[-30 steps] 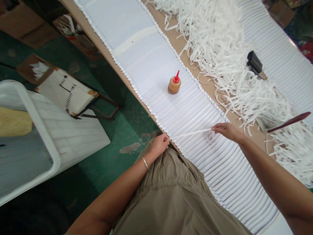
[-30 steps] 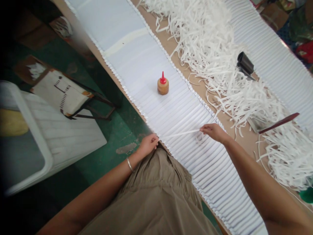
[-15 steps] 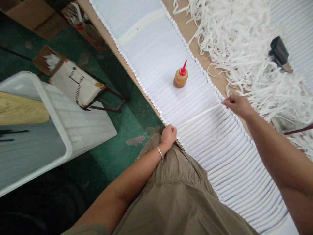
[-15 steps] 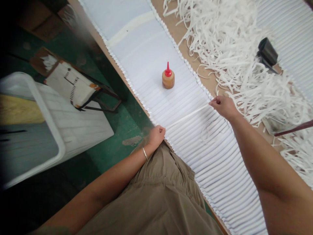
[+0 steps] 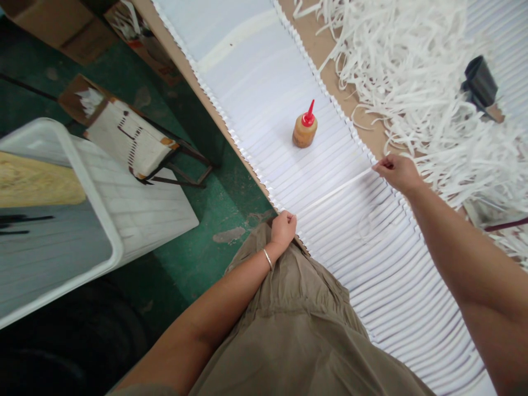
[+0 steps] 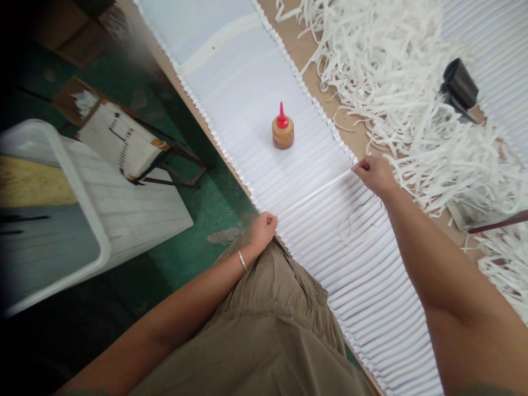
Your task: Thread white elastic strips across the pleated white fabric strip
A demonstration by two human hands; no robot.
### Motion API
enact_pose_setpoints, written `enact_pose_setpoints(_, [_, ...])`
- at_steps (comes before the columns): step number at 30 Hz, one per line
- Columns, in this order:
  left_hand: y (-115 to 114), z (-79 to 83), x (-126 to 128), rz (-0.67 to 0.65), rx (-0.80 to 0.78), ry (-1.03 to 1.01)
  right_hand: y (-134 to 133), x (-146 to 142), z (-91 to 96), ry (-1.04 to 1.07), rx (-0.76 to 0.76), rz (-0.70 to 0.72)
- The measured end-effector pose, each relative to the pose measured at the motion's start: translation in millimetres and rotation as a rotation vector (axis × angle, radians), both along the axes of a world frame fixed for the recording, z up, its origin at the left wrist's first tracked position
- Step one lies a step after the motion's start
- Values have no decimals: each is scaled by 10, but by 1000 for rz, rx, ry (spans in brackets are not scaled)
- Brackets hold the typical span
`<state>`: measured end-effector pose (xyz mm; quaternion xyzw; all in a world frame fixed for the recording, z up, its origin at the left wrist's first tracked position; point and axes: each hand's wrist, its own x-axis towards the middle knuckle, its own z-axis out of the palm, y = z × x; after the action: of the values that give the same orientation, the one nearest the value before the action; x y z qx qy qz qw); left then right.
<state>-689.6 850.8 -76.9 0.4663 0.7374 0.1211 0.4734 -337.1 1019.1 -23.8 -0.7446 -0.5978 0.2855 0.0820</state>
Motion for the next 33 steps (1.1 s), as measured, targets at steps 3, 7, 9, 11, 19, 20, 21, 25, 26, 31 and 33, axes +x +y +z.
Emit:
enact_pose_setpoints(3, [0, -8, -1, -5, 4, -7, 10, 5, -35, -25, 36, 17])
enact_pose_setpoints(7, [10, 13, 0, 1, -2, -4, 42, -4, -93, -30, 37, 18])
enact_pose_setpoints(9, [20, 32, 1, 6, -6, -3, 61, -10, -141, -20, 45, 17])
enact_pose_setpoints(11, [31, 52, 3, 7, -11, 1, 77, -17, -195, -20, 62, 25])
enact_pose_setpoints(19, [56, 79, -1, -8, -24, 26, 103, -53, -349, -48, 71, 13])
enact_pose_setpoints(20, [57, 78, -4, -8, -22, 25, 107, -55, -365, -55, 76, 19])
enact_pose_setpoints(21, [59, 77, -8, -9, -21, 23, 111, -57, -380, -62, 79, 26])
enact_pose_setpoints(25, [64, 76, -17, -14, -24, 25, 126, -74, -431, -85, 69, 44])
enact_pose_setpoints(26, [64, 75, -19, -18, -23, 25, 128, -80, -439, -93, 68, 48])
enact_pose_setpoints(31, [60, 61, -17, -33, -19, 31, 122, -121, -454, -141, 73, 58])
enact_pose_setpoints(33, [58, 58, -14, -37, -25, 39, 118, -145, -457, -159, 72, 63])
